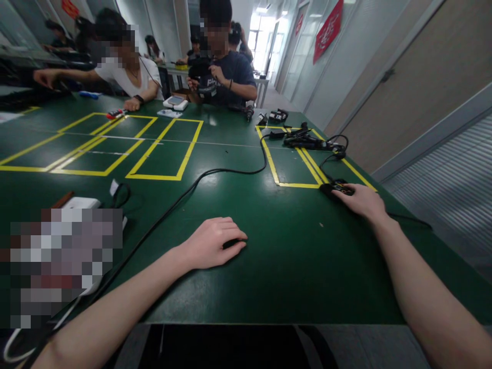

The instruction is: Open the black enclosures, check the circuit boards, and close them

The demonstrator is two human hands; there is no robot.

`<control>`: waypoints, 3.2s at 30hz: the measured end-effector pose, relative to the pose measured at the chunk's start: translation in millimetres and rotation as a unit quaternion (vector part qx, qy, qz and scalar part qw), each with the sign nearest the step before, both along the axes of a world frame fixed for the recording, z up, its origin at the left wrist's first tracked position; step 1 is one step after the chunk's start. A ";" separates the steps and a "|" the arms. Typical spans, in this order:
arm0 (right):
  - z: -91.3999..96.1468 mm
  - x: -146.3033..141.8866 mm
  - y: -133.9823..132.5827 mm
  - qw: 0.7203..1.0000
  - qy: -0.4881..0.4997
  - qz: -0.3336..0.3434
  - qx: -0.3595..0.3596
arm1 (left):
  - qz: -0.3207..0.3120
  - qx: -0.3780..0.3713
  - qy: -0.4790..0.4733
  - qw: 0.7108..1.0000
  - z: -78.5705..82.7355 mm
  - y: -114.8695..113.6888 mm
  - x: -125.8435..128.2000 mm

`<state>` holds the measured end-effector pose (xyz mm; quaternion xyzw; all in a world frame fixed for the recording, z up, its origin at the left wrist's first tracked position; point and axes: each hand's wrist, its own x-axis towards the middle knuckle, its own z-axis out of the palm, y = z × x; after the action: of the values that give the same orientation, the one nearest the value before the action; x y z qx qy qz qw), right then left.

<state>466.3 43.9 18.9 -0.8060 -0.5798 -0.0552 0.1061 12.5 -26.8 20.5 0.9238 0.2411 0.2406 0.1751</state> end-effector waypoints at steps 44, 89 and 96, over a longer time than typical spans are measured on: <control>-1.1 -196.4 -82.0 0.786 0.210 0.572 0.098 | 0.030 -0.002 0.058 0.998 3.1 1.1 -4.6; -18.5 -197.8 -71.0 0.849 0.107 0.515 0.048 | 0.081 0.004 0.007 0.997 -5.9 20.5 1.1; -15.4 -199.2 -72.1 0.861 0.110 0.495 0.031 | 0.045 -0.038 -0.029 0.998 -4.5 16.0 -6.1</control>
<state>267.1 -28.2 3.6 -0.4097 -0.8851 0.0755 0.2075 6.5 -10.7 16.1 0.8973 0.2859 0.2659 0.2057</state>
